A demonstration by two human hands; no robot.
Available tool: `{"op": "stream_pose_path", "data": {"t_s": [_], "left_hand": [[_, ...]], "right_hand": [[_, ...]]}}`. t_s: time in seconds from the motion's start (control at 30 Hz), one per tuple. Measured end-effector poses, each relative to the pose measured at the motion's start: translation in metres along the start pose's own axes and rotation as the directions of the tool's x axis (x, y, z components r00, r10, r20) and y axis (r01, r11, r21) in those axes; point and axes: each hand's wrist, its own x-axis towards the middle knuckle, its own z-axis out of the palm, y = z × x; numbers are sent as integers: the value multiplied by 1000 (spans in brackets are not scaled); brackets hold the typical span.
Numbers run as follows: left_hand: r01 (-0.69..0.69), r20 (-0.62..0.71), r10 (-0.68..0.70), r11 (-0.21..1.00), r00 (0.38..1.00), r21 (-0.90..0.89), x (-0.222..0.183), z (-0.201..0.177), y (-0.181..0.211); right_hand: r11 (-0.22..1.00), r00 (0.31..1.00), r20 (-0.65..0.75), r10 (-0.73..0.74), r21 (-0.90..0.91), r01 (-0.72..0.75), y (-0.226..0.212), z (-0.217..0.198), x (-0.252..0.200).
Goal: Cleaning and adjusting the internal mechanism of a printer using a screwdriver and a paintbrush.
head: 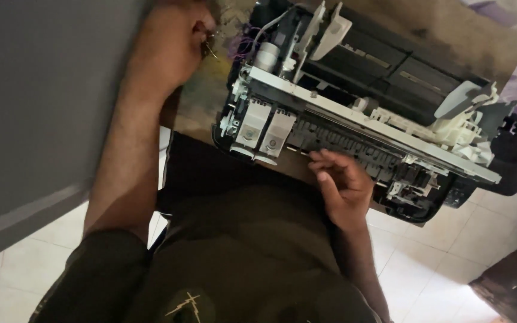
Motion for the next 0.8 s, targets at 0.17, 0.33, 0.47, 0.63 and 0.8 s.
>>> {"op": "stream_pose_path", "data": {"t_s": [0.17,0.33,0.47,0.63,0.8], "left_hand": [[70,12,-71,993,997,99,0,5,-3],[25,-43,-22,997,999,67,1,5,1],[-118,-122,127,990,984,77,4,10,-10],[-156,-252,160,987,954,38,-2,14,18],[-233,-587,137,968,798,-90,-29,47,44]], "right_hand": [[995,995,27,-96,33,95,-1,2,3],[998,997,51,-62,8,62,-3,-2,3],[998,999,45,-7,64,4,1,-5,-1],[997,995,62,-74,6,74,-1,-4,2],[998,997,62,-49,51,46,1,-8,-2]]}}
